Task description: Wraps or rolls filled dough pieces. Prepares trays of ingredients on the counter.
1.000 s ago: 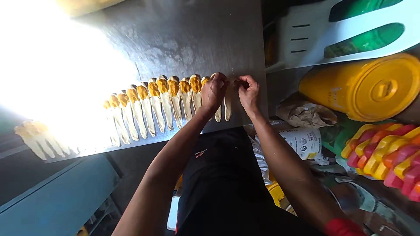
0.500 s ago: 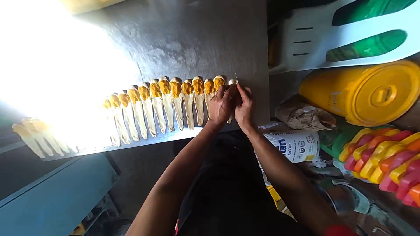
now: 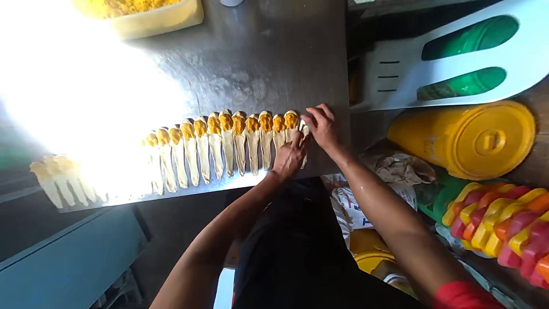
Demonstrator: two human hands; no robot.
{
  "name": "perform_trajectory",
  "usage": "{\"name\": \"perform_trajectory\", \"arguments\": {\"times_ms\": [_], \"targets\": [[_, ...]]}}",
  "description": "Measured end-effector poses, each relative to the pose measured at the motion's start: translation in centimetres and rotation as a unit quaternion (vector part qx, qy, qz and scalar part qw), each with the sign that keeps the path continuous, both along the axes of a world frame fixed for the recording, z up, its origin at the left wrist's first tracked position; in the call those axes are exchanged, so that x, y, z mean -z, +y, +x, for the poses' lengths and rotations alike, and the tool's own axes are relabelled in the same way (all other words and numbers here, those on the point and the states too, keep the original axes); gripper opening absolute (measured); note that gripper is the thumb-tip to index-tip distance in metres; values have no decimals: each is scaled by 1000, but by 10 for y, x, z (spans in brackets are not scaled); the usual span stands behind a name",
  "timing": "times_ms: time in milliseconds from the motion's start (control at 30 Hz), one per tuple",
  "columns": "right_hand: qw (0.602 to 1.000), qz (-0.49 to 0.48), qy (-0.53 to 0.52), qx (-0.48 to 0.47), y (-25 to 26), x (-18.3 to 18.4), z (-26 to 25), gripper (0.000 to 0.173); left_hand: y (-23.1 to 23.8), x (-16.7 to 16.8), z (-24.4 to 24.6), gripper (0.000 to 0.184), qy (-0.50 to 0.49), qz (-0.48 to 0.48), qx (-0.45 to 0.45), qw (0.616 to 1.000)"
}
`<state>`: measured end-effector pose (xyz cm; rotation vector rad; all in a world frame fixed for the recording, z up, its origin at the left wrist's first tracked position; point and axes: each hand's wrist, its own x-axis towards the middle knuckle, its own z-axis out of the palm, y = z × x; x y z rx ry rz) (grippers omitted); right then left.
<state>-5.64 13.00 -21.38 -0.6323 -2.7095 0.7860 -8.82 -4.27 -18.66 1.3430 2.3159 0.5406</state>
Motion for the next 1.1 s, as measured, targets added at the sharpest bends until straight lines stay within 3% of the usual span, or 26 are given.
{"name": "perform_trajectory", "arguments": {"times_ms": [67, 167, 333, 467, 500, 567, 667, 767, 867, 1000, 1100], "targets": [[998, 60, -7, -27, -8, 17, -16, 46, -16, 5, 24, 42, 8, 21, 26, 999], [991, 103, -48, -76, -6, 19, -40, 59, -32, 9, 62, 50, 21, -90, 81, 992], [988, 136, -26, -65, 25, 4, -83, 61, -55, 28, 101, 51, 71, -125, 81, 986], [978, 206, -16, -14, 32, 27, -98, 53, -66, 34, 105, 49, 85, -108, 109, 985], [978, 204, -35, 1, 29, 31, -95, 52, -70, 36, 105, 48, 75, -90, 116, 986], [979, 170, -108, 18, 12, 31, -77, 69, -81, 44, 111, 48, 64, -60, 122, 989], [982, 132, -135, -13, -33, 19, -17, 82, -91, 50, 115, 50, 82, -51, 131, 987], [979, 100, -157, -78, -83, -9, 64, 75, -94, 46, 115, 49, 63, -52, 139, 987], [989, 82, -105, -64, -98, -15, 94, 59, -96, 38, 111, 48, 37, -53, 154, 986], [990, 128, -53, 4, -76, 5, 52, 43, -102, 48, 120, 52, 78, -56, 164, 982], [985, 169, -38, -20, -50, 25, 12, 51, -103, 48, 123, 57, 86, -76, 168, 979]]}}
